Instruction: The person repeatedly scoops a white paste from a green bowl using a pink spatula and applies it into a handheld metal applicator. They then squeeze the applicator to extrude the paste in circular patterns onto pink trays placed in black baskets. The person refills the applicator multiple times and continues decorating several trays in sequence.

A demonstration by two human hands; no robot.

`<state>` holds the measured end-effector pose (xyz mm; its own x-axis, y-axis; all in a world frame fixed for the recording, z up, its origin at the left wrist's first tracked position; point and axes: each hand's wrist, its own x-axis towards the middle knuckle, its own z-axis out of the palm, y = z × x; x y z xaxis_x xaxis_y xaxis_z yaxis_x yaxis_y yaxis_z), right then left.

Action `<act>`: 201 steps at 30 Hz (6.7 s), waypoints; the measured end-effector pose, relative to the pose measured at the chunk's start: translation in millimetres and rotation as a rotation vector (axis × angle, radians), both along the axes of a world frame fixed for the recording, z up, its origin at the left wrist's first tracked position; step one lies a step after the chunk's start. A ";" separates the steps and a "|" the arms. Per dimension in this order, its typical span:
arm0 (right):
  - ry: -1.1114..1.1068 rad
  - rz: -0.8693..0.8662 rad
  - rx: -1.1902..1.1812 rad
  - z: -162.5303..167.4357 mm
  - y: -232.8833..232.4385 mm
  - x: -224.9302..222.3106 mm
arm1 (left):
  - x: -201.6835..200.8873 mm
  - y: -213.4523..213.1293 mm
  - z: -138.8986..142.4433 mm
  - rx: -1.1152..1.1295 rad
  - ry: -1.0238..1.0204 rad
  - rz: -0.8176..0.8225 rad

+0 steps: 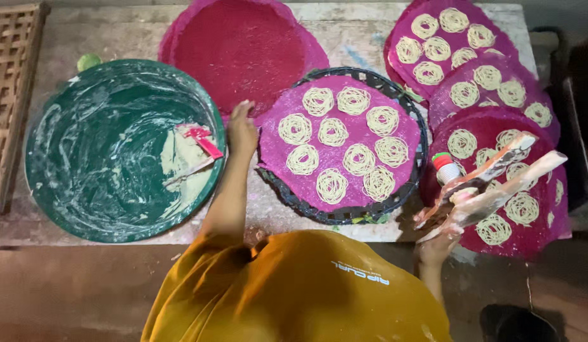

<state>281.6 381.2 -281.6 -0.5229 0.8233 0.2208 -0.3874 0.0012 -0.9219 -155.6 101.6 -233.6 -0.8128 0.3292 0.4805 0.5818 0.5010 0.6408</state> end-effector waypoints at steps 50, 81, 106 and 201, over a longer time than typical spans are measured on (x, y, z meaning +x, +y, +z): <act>-1.240 1.065 0.328 203.1 -3.3 -134.0 | 103.6 79.5 115.2 1.696 -1.391 -1.104; -1.118 0.700 0.656 229.9 -18.9 -185.2 | 48.8 101.9 90.9 1.762 -1.240 -0.971; -1.087 1.030 0.434 183.7 -3.5 -225.5 | 40.3 49.0 82.8 1.545 -1.180 -0.800; -0.759 1.122 1.860 237.1 -345.3 -437.9 | 27.3 -386.4 115.9 0.233 -0.185 -0.078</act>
<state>-156.3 35.9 -44.4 -0.7947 -0.5499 -0.2569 -0.5442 0.8330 -0.0997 -128.2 -284.8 -117.7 -0.8700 0.2928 0.3968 0.4757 0.2862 0.8317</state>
